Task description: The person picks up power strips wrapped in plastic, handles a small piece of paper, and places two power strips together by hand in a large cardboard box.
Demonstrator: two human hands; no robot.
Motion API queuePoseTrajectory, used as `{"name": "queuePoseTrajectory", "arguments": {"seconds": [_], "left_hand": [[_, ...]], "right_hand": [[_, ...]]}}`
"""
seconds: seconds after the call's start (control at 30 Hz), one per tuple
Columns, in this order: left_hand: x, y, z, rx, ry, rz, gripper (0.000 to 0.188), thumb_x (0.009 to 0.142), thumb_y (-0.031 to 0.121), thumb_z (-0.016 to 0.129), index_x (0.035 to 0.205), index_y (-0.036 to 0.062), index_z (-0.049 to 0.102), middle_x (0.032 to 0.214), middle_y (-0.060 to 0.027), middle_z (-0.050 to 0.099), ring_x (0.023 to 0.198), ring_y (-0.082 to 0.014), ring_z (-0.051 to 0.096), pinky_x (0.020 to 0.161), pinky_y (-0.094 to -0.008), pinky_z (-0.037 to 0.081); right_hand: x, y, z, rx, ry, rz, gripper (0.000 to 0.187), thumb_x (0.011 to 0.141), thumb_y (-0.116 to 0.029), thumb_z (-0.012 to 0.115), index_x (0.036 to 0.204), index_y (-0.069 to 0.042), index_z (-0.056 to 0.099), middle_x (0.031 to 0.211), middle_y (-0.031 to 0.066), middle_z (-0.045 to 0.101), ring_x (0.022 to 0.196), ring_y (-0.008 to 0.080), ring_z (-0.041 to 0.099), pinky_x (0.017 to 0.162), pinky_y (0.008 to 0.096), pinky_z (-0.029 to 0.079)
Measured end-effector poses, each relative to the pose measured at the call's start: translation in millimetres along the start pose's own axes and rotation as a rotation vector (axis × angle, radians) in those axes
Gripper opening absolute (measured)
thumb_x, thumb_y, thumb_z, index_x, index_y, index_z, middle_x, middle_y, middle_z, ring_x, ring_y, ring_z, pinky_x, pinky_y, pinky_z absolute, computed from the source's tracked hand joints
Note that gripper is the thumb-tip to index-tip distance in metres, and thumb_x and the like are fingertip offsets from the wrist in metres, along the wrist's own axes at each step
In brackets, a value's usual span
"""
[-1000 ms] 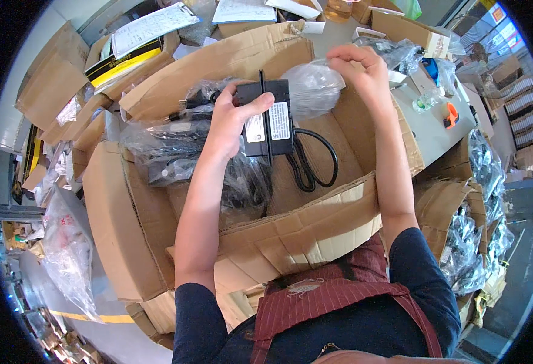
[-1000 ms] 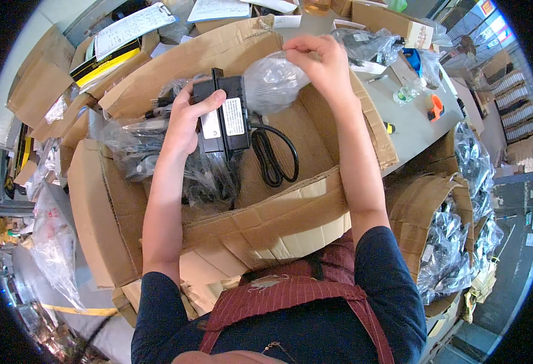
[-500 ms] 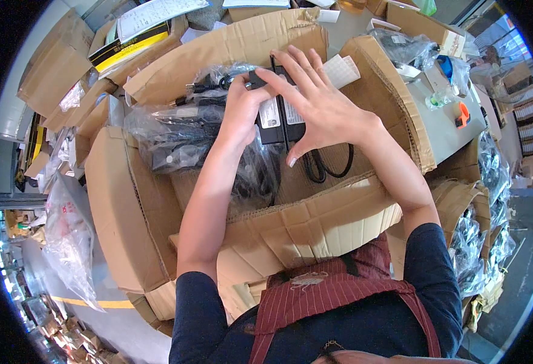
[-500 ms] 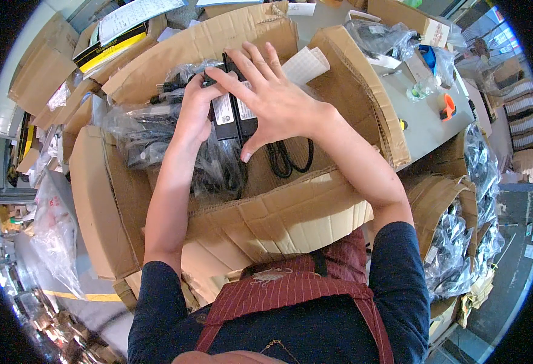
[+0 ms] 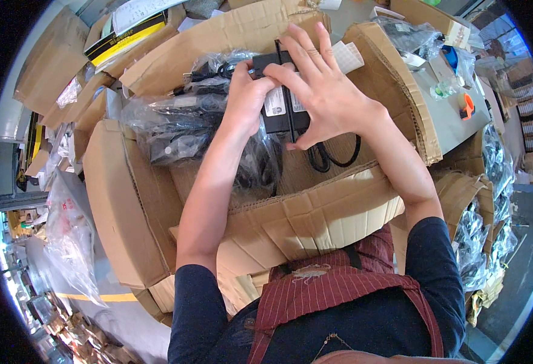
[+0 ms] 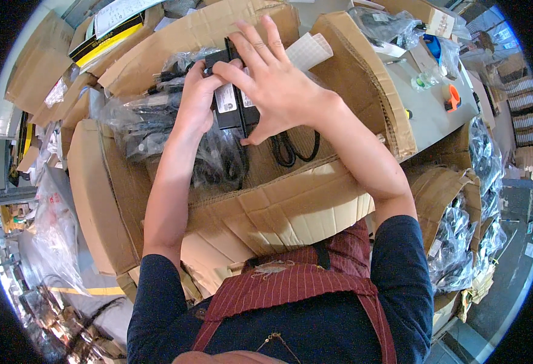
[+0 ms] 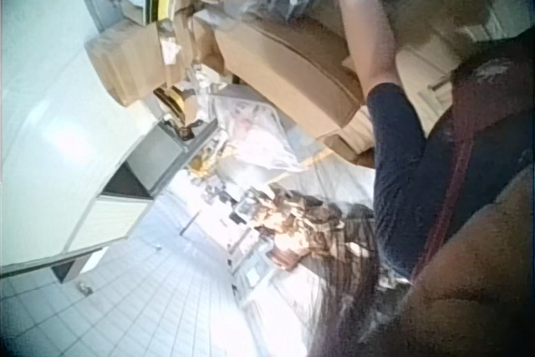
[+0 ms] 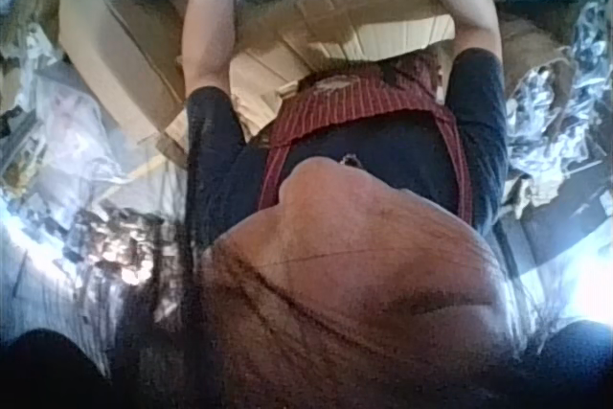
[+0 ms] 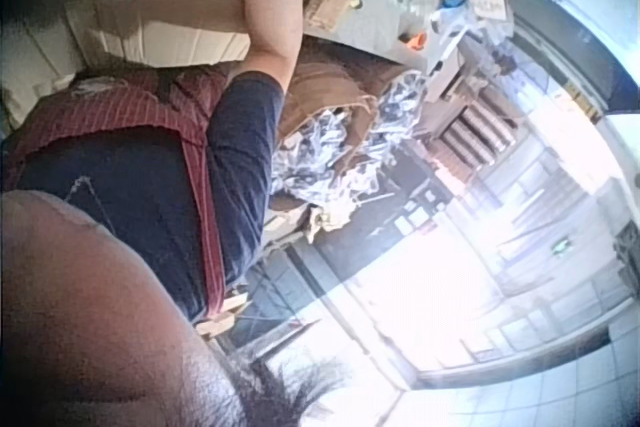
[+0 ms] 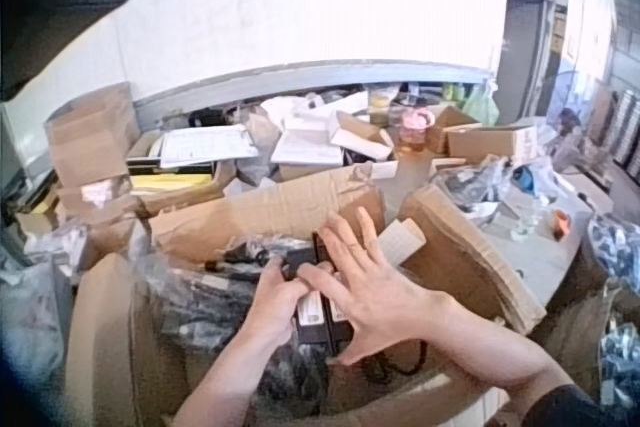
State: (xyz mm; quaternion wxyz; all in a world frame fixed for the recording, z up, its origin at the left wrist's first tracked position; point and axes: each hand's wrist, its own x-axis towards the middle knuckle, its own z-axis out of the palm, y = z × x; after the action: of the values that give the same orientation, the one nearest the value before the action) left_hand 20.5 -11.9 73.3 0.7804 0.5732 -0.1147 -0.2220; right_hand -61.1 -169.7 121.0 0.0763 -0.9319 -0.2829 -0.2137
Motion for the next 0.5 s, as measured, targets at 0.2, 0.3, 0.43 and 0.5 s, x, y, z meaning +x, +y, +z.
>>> {"name": "queuePoseTrajectory", "arguments": {"seconds": [0.2,0.3,0.43,0.5], "left_hand": [[-4.8,5.7,0.6,0.122,-0.017,0.034,0.038,0.08,0.002,0.067,0.115,-0.0027,0.052,0.103,-0.0109,0.066,0.09,-0.0187,0.067,0.079,-0.0307,0.054],[-5.3,9.3,1.4,0.104,-0.055,0.02,0.041,0.077,0.002,0.069,0.115,-0.0012,0.052,0.097,-0.0078,0.064,0.086,-0.0175,0.065,0.076,-0.0293,0.053],[-4.3,12.8,-1.2,0.079,-0.098,0.035,0.043,0.077,0.002,0.071,0.116,-0.0022,0.052,0.1,-0.0104,0.064,0.088,-0.0189,0.066,0.076,-0.0319,0.054],[-4.8,15.1,-2.3,0.058,-0.118,0.056,0.044,0.077,0.002,0.071,0.117,-0.0027,0.052,0.101,-0.0114,0.064,0.089,-0.0194,0.067,0.076,-0.0331,0.055]], "right_hand": [[-2.4,4.7,0.5,0.088,-0.002,-0.003,0.103,0.044,-0.043,0.089,0.129,-0.006,0.046,0.142,0.032,0.03,0.14,0.0508,0.021,0.117,0.0641,0.005],[-2.7,6.2,1.4,0.109,-0.001,-0.007,0.104,0.043,-0.042,0.09,0.13,-0.006,0.044,0.143,0.0326,0.029,0.141,0.0506,0.019,0.117,0.0643,0.005],[-2.6,1.6,-2.0,0.11,-0.009,0.01,0.11,0.043,-0.039,0.091,0.136,-0.006,0.042,0.145,0.0325,0.027,0.142,0.0494,0.017,0.117,0.0641,0.005],[-1.5,-6.4,-7.6,0.082,-0.025,0.045,0.111,0.048,-0.037,0.091,0.142,-0.009,0.037,0.143,0.0329,0.032,0.14,0.052,0.02,0.117,0.0641,0.002]]}}
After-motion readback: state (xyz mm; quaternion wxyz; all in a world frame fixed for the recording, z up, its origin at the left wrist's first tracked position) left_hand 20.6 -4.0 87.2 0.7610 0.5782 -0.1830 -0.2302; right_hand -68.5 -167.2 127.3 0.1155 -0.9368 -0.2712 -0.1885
